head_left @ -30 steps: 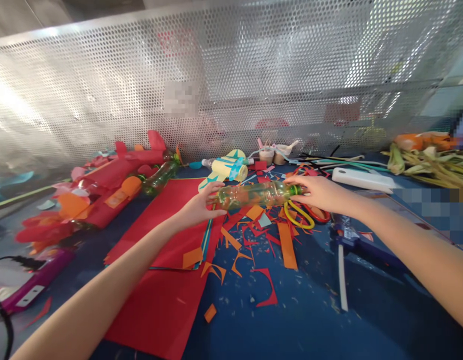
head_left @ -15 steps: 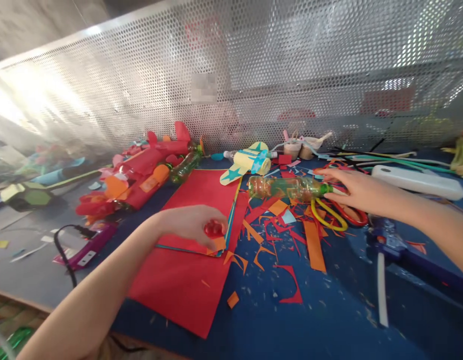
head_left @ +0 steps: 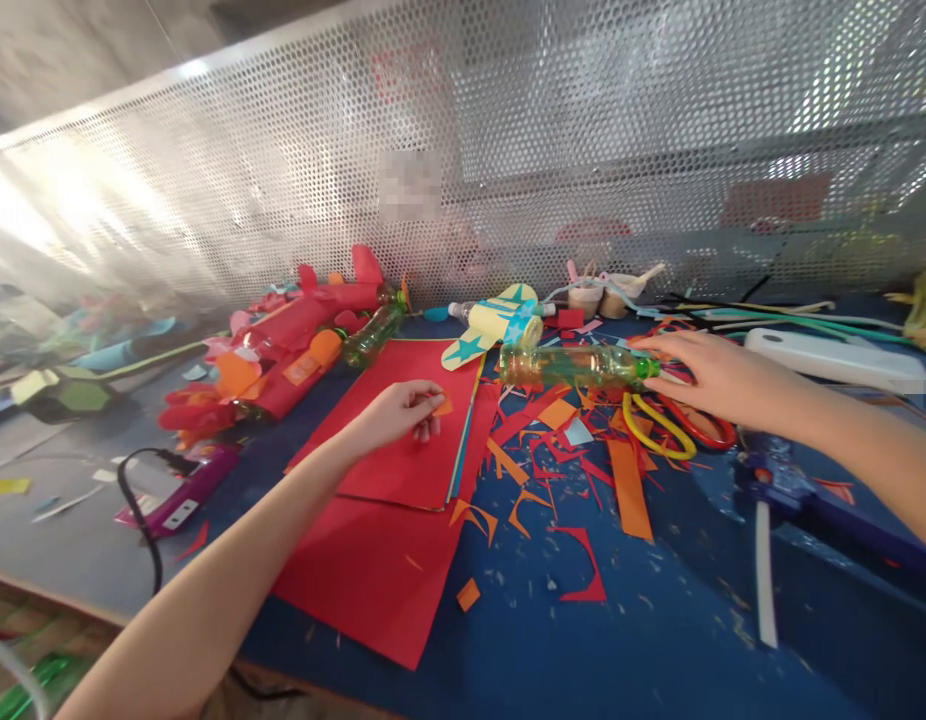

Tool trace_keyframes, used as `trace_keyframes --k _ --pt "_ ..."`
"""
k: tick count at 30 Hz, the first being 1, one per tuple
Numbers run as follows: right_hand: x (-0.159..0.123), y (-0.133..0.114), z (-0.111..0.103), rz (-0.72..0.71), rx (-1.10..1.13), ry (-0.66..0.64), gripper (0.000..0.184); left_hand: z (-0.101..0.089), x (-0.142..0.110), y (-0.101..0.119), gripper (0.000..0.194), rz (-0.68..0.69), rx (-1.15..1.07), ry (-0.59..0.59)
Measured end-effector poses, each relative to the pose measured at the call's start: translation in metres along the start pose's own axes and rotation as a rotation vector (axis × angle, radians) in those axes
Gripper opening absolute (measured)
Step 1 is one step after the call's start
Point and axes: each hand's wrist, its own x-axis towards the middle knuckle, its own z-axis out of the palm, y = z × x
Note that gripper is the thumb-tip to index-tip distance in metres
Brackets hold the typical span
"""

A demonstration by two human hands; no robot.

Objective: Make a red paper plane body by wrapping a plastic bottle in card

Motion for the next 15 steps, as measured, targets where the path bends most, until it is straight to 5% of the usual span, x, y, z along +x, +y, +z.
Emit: trace_keyframes --k 5,15 --pt "-0.001 -0.005 0.000 0.011 -0.023 -0.009 0.047 -0.001 0.022 -0.008 0.029 -0.094 -0.007 0.033" --pt "0.000 -0.008 -0.001 0.003 -0.030 0.020 0.046 -0.020 0.104 0.011 0.034 -0.157 0.142 0.197"
